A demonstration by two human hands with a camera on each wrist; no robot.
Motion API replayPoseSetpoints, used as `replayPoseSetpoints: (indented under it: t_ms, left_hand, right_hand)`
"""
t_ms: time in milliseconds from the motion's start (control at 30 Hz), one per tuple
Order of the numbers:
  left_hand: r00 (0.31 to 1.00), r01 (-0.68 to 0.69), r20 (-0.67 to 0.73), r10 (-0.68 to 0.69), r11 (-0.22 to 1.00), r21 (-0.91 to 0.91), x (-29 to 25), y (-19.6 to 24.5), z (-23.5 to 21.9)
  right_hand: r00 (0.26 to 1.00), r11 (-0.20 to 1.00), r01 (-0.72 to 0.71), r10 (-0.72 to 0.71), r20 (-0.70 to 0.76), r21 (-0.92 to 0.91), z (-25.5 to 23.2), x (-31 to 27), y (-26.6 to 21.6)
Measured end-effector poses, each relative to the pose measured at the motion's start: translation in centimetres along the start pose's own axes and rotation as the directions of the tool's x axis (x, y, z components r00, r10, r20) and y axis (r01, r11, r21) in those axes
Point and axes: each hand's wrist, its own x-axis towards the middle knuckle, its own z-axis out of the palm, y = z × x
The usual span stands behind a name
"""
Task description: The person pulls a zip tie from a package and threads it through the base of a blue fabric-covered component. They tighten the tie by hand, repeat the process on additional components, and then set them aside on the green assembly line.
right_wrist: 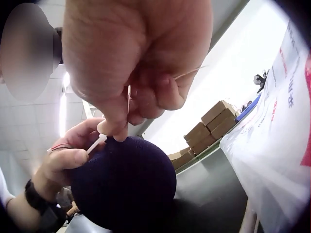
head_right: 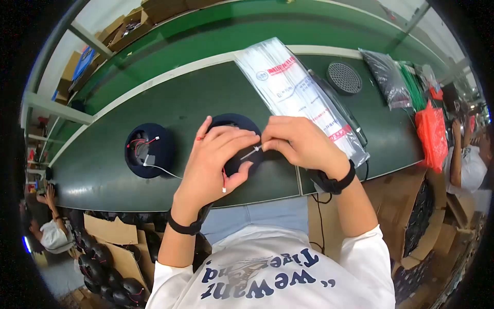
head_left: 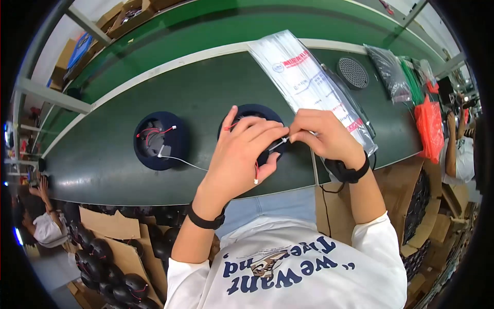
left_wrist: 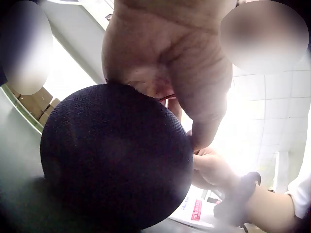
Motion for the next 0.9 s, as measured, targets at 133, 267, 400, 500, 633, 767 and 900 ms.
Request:
replayPoseSetpoints:
  t_ms: [133,267,400,500,633,767,900]
  left_hand:
    - [1.000,0.003,-0.012,-0.003,1.000,0.009,0.6,0.3,0.4]
    - [0.998,-0.018,-0.059,0.020,0.999,0.036,0.7,-0.1,1.4]
    - [0.997,-0.029,-0.070,0.035,0.997,0.076,0.8,0.3,1.4]
    - [0.996,-0.016,-0.087,0.024,0.995,0.094,0.6,0.7,1.4]
    - [0.993,-0.025,-0.110,0.037,0.994,0.104,0.2,0.6,1.7]
    - [0.989,-0.054,-0.129,0.067,0.994,0.100,0.0,0.1,2.0]
    - [0.989,-0.082,-0.118,0.091,0.993,0.081,-0.1,-0.2,2.0]
  right_hand:
    - [0.998,0.992,-0.022,0.015,-0.060,-0.127,0.6,-0.1,-0.4]
    - [0.997,0.995,-0.045,0.039,-0.074,-0.086,1.2,-1.5,-1.8]
    - [0.995,0.990,-0.059,0.048,-0.084,-0.129,1.3,-1.7,-1.9]
    - [0.997,0.992,-0.014,0.004,-0.076,-0.127,0.5,-1.5,-1.4]
    - [0.997,0.991,-0.069,0.066,-0.032,-0.115,-0.1,-1.8,-1.8]
    - [0.993,0.990,-0.115,0.113,-0.026,-0.085,-0.3,-2.5,-3.0]
    - [0.983,0.981,-0.180,0.177,-0.047,-0.075,0.3,-3.5,-4.1]
